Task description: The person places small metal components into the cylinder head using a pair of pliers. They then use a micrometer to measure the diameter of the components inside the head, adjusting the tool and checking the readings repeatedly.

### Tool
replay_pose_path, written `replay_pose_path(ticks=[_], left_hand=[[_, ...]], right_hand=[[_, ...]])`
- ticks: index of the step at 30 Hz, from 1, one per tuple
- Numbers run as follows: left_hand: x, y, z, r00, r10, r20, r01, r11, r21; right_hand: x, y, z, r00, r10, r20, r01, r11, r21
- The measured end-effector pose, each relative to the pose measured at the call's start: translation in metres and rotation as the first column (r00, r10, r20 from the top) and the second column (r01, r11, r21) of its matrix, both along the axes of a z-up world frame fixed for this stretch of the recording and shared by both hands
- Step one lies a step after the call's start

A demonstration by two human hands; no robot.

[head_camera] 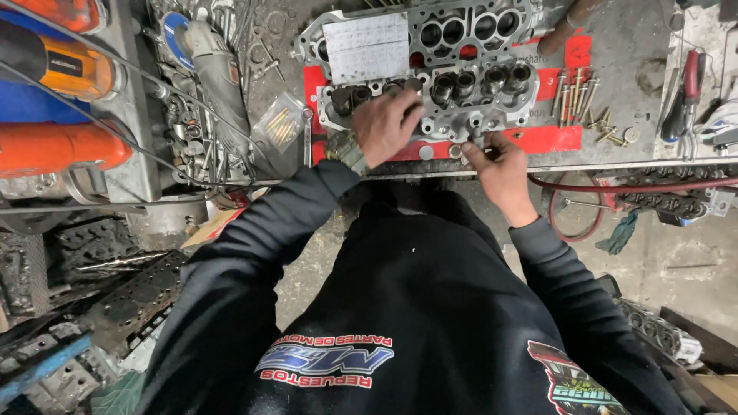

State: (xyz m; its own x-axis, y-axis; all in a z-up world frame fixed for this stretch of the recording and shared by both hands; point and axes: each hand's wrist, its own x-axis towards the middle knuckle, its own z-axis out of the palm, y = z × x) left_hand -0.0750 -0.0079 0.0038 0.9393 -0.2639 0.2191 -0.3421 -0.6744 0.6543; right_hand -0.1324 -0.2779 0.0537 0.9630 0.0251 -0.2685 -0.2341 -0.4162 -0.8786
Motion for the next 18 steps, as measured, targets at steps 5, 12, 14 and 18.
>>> replay_pose_path(ticks=[5, 12, 14, 18], left_hand=[[-0.077, -0.062, -0.057, 0.968, 0.227, -0.110, -0.191, 0.944, 0.267], [-0.077, -0.108, -0.164, 0.860, 0.466, 0.209, -0.502, 0.699, 0.509], [-0.072, -0.110, -0.120, 0.846, 0.520, 0.118, -0.490, 0.670, 0.558], [-0.073, -0.129, -0.111, 0.739, 0.649, 0.182, -0.623, 0.555, 0.551]], right_hand=[[0.010, -0.001, -0.004, 0.994, -0.109, -0.032, 0.114, 0.965, 0.235], [0.019, -0.008, 0.021, 0.999, 0.030, 0.024, -0.037, 0.929, 0.368], [0.021, -0.014, 0.025, 0.997, 0.065, 0.031, -0.072, 0.928, 0.367], [0.018, -0.035, 0.016, 0.986, 0.165, 0.006, -0.157, 0.927, 0.340]])
